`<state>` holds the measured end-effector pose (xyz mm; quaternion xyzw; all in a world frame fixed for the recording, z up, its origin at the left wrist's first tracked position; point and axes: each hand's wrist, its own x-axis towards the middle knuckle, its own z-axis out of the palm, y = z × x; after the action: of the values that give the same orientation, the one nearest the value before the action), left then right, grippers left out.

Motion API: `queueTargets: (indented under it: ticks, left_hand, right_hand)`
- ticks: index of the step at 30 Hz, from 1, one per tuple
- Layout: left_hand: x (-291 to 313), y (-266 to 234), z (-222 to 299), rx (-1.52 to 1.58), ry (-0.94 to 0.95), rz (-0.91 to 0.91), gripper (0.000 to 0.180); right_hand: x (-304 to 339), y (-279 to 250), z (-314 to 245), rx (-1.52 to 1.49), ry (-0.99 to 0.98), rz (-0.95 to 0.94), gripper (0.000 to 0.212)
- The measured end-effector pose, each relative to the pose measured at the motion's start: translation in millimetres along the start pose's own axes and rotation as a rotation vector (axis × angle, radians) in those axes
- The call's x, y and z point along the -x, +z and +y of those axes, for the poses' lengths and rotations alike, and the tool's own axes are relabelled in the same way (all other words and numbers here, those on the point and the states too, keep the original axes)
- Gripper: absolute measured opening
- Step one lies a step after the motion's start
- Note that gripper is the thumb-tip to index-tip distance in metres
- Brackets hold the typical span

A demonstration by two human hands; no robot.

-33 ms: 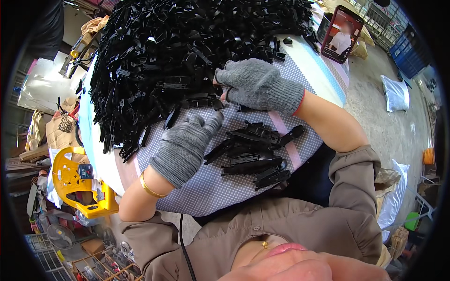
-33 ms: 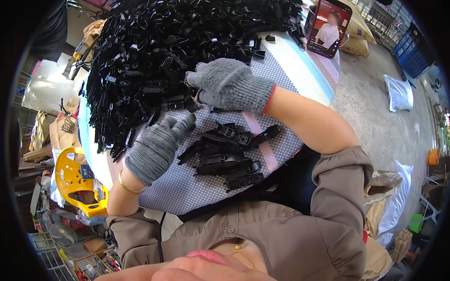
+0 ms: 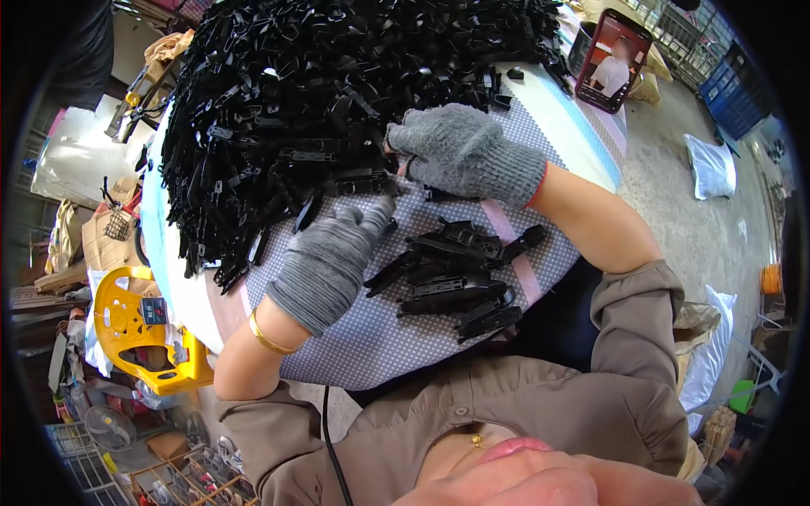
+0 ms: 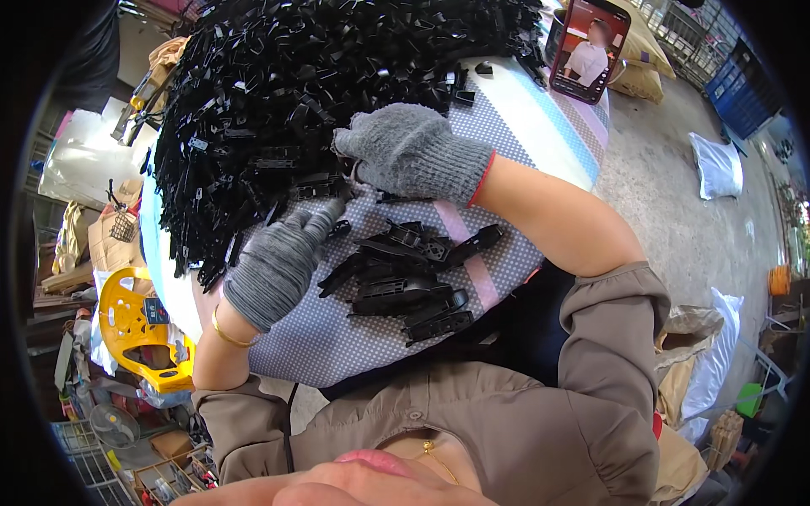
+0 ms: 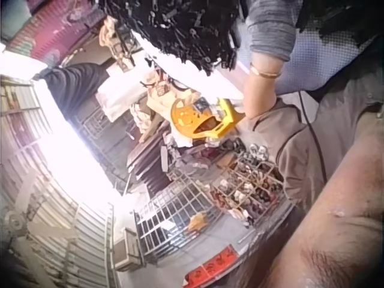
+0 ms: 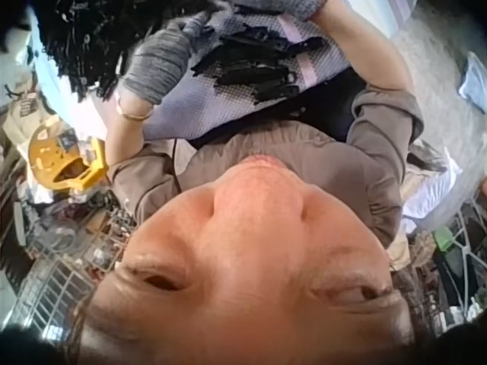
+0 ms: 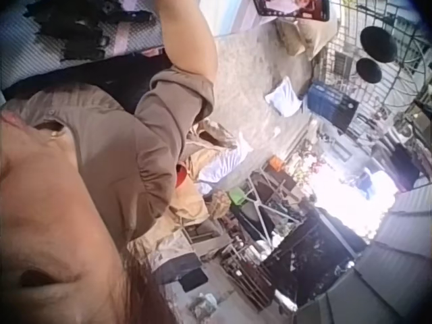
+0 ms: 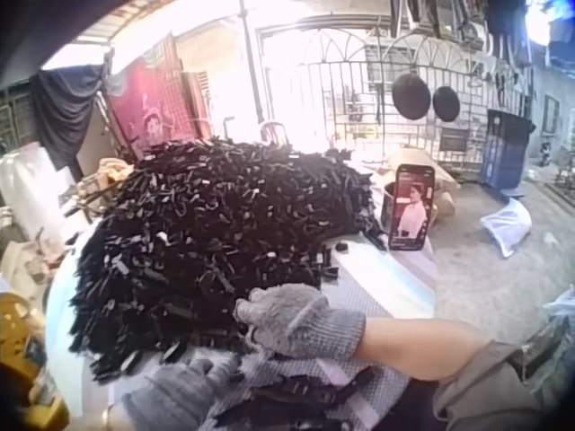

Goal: Sorting black plastic components from a large pile into organized groups on a workstation surface.

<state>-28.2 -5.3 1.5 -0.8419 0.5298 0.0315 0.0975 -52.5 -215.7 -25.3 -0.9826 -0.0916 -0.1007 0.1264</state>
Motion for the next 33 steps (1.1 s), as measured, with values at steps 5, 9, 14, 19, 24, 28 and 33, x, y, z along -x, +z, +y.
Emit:
queueTargets:
  ticks: [5,9,14,19,24,28,33]
  left_hand:
    - [-15.1,2.1,-21.6,0.605,0.043,0.15,0.037]
    - [-20.6,5.5,-25.6,1.037,-0.06,0.138,0.027]
    - [-22.5,2.3,-24.5,1.285,-0.175,0.072,0.029]
    - [-21.8,6.2,-23.7,1.295,-0.124,0.049,0.031]
    - [-23.9,8.9,-19.4,1.372,-0.132,0.113,0.032]
    - [-25.8,9.7,-19.2,1.325,-0.178,0.124,0.033]
    - [-24.6,10.1,-23.7,1.512,-0.14,0.178,0.03]
  right_hand:
    - [-2.3,-6.5,9.1,0.125,0.156,0.016,0.031]
    - [-2.1,-12.3,14.5,0.054,0.15,-0.15,0.023]
    - [0.9,-11.1,12.2,-0.03,0.152,-0.196,0.023]
    - [2.4,-14.7,8.8,-0.058,0.153,-0.181,0.02]
    - [-3.1,-14.7,9.6,-0.209,0.198,-0.23,0.015]
    - [-2.3,-22.8,-1.4,-0.602,0.253,-0.236,0.014]
    - [-1.5,-17.7,1.8,-1.191,0.325,-0.179,0.017]
